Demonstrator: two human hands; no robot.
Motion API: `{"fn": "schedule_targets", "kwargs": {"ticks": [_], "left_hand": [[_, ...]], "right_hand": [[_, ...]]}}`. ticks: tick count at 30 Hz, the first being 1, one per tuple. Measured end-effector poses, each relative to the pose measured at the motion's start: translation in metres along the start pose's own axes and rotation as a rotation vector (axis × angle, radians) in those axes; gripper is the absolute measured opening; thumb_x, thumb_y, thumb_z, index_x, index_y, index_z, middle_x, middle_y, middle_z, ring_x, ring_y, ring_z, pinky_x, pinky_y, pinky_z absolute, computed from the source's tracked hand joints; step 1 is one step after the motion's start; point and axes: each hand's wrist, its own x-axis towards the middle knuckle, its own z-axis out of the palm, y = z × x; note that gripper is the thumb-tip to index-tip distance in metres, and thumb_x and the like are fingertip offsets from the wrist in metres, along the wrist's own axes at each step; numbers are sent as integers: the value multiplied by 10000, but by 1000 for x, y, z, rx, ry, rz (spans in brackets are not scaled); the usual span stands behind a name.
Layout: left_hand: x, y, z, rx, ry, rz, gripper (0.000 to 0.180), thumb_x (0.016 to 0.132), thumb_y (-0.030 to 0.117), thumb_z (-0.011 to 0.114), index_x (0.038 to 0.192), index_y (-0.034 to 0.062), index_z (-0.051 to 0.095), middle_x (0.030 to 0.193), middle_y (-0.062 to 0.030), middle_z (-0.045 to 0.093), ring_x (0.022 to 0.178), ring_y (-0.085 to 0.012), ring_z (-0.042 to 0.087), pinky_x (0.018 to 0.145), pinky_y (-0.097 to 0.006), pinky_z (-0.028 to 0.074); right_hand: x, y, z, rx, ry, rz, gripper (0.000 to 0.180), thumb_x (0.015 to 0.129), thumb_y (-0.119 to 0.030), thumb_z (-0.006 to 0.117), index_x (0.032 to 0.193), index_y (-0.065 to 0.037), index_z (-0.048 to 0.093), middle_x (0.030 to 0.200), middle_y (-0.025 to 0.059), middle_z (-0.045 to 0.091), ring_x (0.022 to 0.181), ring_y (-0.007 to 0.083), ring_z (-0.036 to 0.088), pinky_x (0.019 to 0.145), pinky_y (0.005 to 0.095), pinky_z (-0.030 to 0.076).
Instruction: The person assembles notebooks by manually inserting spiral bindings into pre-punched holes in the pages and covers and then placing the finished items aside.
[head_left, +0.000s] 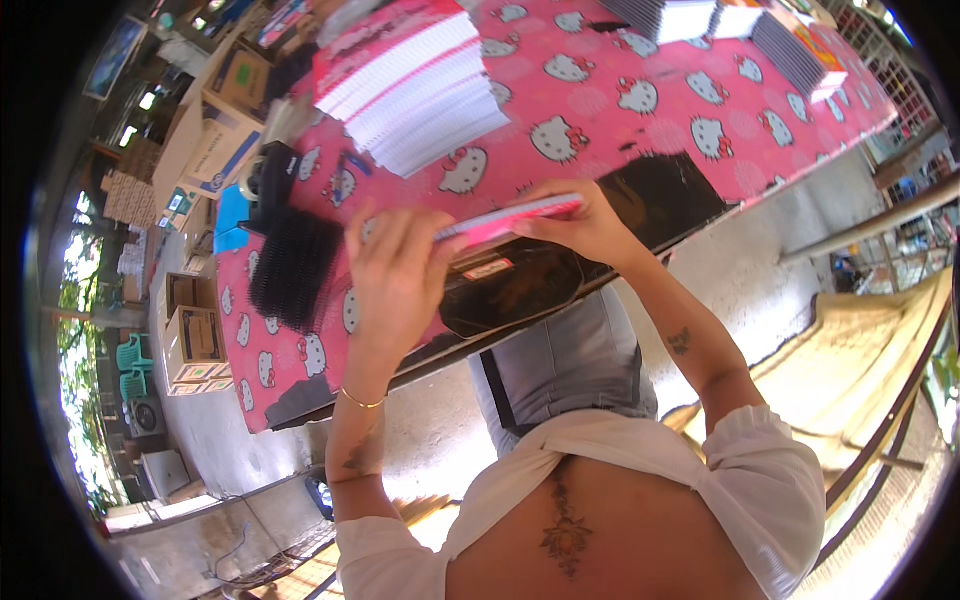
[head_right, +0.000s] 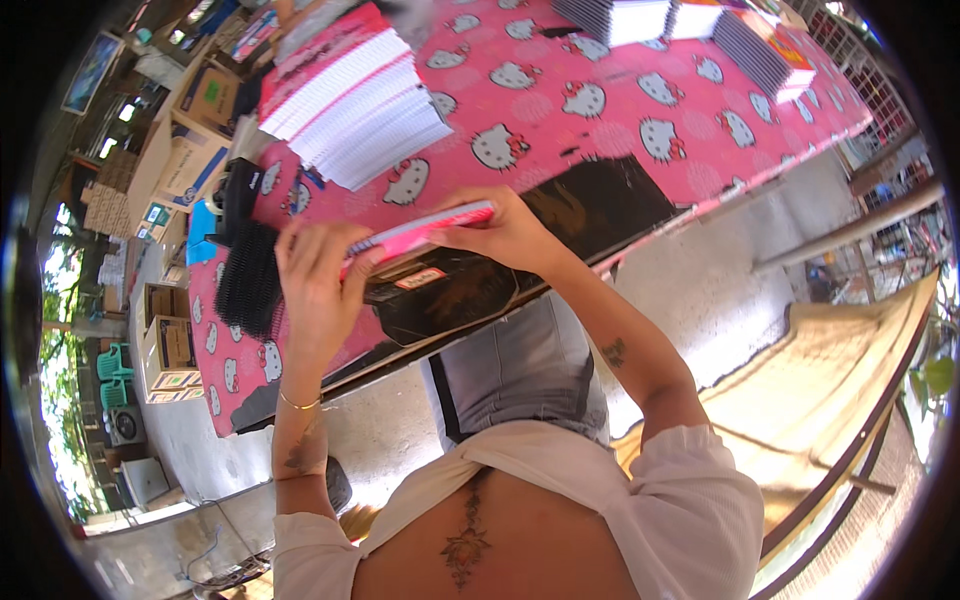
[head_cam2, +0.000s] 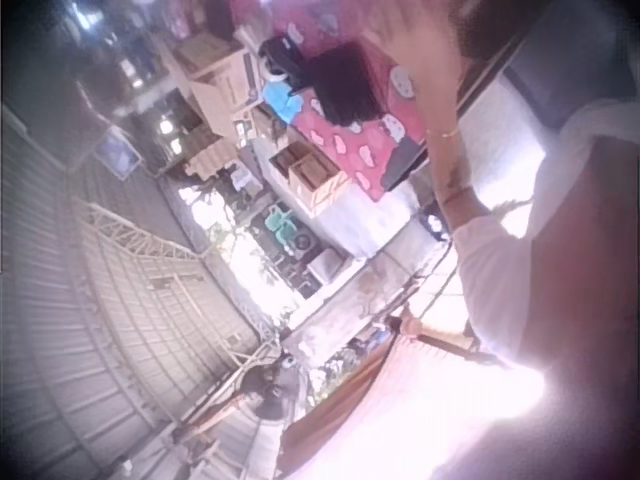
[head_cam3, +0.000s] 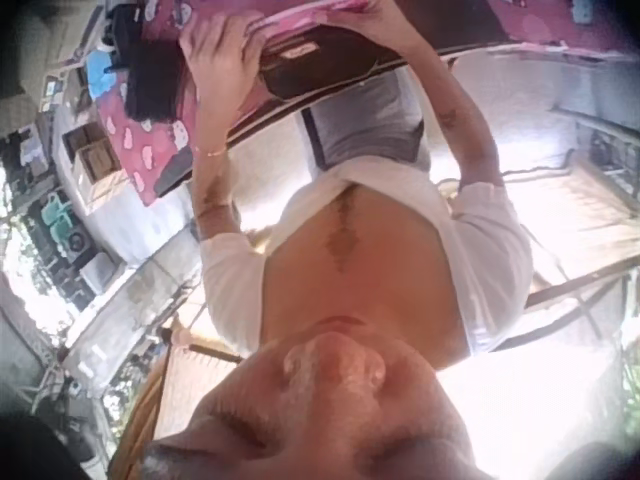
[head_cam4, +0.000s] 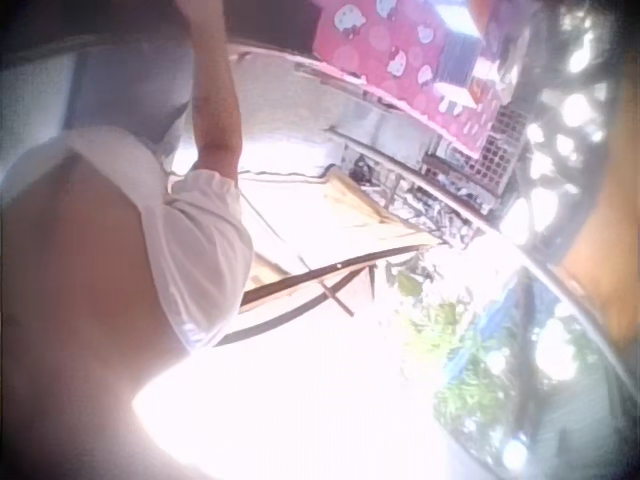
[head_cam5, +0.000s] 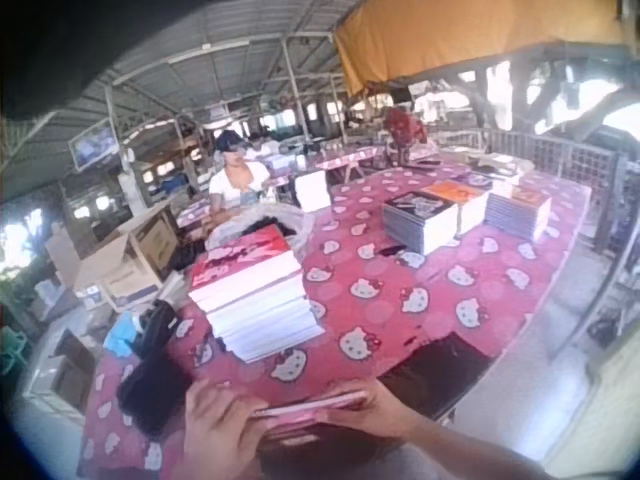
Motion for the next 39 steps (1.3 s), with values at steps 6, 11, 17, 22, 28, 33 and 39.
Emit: {"fn": "schedule_targets", "kwargs": {"ticks": [6, 11, 17, 22, 28, 33, 39], "left_hand": [[-65, 28, 78, 260, 64, -92, 820, 1013, 569, 458, 1473, -107, 384, 1571, -327, 323, 1473, -509, 280, 1191, -659, 153], [-6, 16, 46, 382, 104, -164, 861, 1008, 678, 331, 1515, -14, 417, 1608, -226, 355, 1496, -457, 294, 1191, -667, 124], [-18, 21, 50, 239, 240, -132, 773, 1010, 633, 392, 1470, 19, 487, 1532, -204, 477, 1443, -398, 409, 1163, -639, 217], [-14, 18, 23, 117, 235, -118, 513, 956, 435, 641, 1277, 37, 594, 1324, -153, 622, 1191, -348, 591, 1074, -560, 358], [-14, -19, 1, -280, -3, -29, 165, 941, 167, 691, 1034, 31, 677, 979, -124, 717, 854, -342, 665, 988, -511, 456], [-3, -29, -7, -399, -128, 40, 107, 919, 85, 696, 1007, 26, 683, 921, -115, 706, 802, -332, 668, 962, -513, 481], [1, -9, -6, -378, -286, -217, 201, 943, 103, 663, 1135, 43, 673, 1094, -130, 699, 966, -325, 677, 1053, -557, 432]], "right_hand": [[-1, -6, 21, -14, 29, -139, 230, 880, -100, 805, 1078, 1, 746, 902, 29, 738, 827, 45, 621, 750, 252, 524], [-4, 0, 23, -8, 30, -4, 200, 870, -85, 805, 1043, 0, 754, 892, 30, 737, 821, 40, 620, 730, 241, 523], [2, -5, 26, -53, 28, -78, 185, 882, -56, 794, 1042, 13, 732, 912, 3, 732, 845, 42, 632, 746, 227, 525], [2, -8, 26, 57, 12, -59, 244, 868, -30, 799, 1095, -1, 715, 983, 25, 736, 897, 73, 656, 797, 229, 539], [4, -15, 17, -95, 6, -166, 244, 851, 9, 790, 1082, -6, 715, 1026, 51, 729, 950, 88, 661, 843, 244, 540], [4, -15, 19, -80, 1, -121, 226, 842, -5, 811, 1046, -14, 713, 1006, 35, 721, 912, 69, 637, 794, 220, 519], [3, -19, 20, -139, 27, -118, 233, 855, 43, 771, 1080, -2, 733, 1000, 44, 739, 899, 73, 664, 797, 229, 549]]}}
